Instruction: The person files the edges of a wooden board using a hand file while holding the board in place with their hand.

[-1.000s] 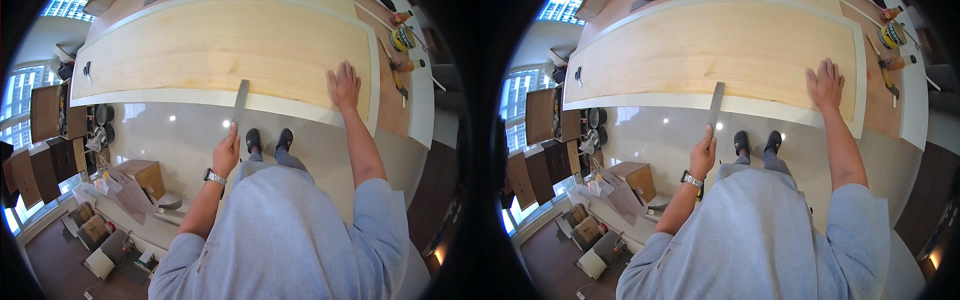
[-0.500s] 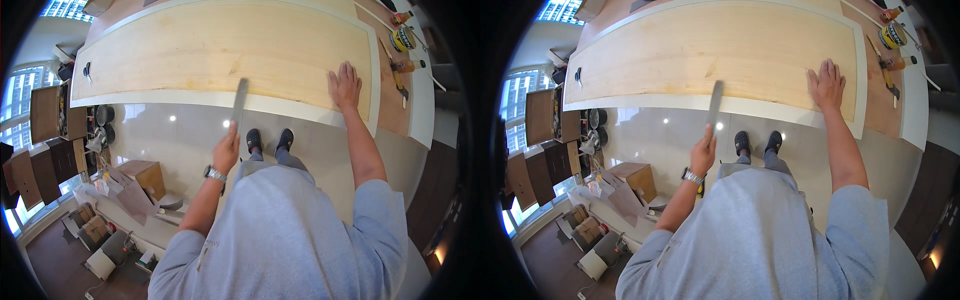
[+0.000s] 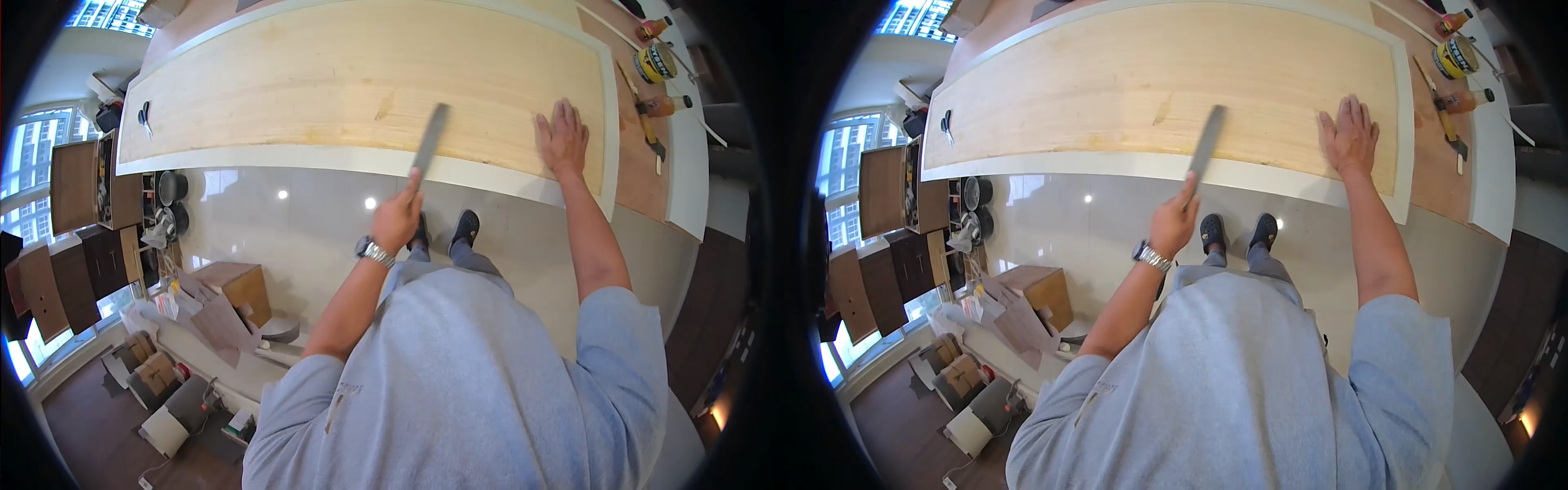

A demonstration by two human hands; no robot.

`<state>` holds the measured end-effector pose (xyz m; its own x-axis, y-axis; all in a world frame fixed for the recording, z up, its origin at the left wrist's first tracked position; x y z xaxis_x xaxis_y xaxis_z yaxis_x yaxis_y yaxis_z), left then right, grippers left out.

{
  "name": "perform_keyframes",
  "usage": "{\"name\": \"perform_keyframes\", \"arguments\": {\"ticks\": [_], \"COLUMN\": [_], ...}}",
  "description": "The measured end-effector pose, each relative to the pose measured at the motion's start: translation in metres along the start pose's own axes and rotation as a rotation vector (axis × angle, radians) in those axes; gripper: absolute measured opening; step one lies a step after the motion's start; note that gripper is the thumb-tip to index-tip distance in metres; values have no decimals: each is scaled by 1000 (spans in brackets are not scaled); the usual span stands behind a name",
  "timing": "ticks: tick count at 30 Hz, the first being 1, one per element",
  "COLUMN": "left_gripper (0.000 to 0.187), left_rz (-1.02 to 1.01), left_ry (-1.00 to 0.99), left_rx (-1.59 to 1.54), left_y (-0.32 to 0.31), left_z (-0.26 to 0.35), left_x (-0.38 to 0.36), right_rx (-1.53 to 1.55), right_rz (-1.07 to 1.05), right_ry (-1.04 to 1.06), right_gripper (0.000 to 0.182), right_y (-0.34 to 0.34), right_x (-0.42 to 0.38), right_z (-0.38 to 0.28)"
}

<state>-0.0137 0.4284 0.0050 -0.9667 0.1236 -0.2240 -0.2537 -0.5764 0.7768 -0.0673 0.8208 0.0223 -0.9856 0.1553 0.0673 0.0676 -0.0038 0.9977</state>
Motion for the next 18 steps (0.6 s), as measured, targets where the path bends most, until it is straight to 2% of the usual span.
{"name": "perform_keyframes", "arguments": {"ticks": [3, 7, 10, 13, 16, 18], "left_gripper": [57, 55, 55, 56, 58, 57], "left_rz": [-19, 49, -10, 15, -70, -55], "left_ry": [-67, -19, 68, -16, -14, -26], "left_rx": [43, -77, 31, 13, 89, 76], "left_y": [-14, 18, 22, -2, -24, -22], "left_z": [16, -31, -53, -16, 39, 37], "left_x": [-2, -50, -67, -40, -1, -7], "right_rx": [6, -22, -8, -10, 14, 19], "right_rz": [26, -29, -8, 9, 11, -7], "right_ry": [28, 13, 9, 19, 22, 12], "right_gripper": [71, 72, 73, 73, 73, 73], "right_y": [-3, 3, 3, 0, 0, -4], "right_x": [-1, -4, 0, -3, -4, -2], "right_z": [3, -2, -3, -2, 0, 3]}}
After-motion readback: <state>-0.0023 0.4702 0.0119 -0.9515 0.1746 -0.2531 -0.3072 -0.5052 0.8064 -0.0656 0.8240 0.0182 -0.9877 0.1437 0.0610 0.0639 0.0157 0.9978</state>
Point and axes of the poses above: each hand's wrist, its own x-axis towards the middle knuckle, its own y-axis out of the back of the hand, z = x × y, the point moved 10 cm from there along x, towards the middle knuckle, and after that the axes turned 15 degrees about y, right-handed, at the moved point
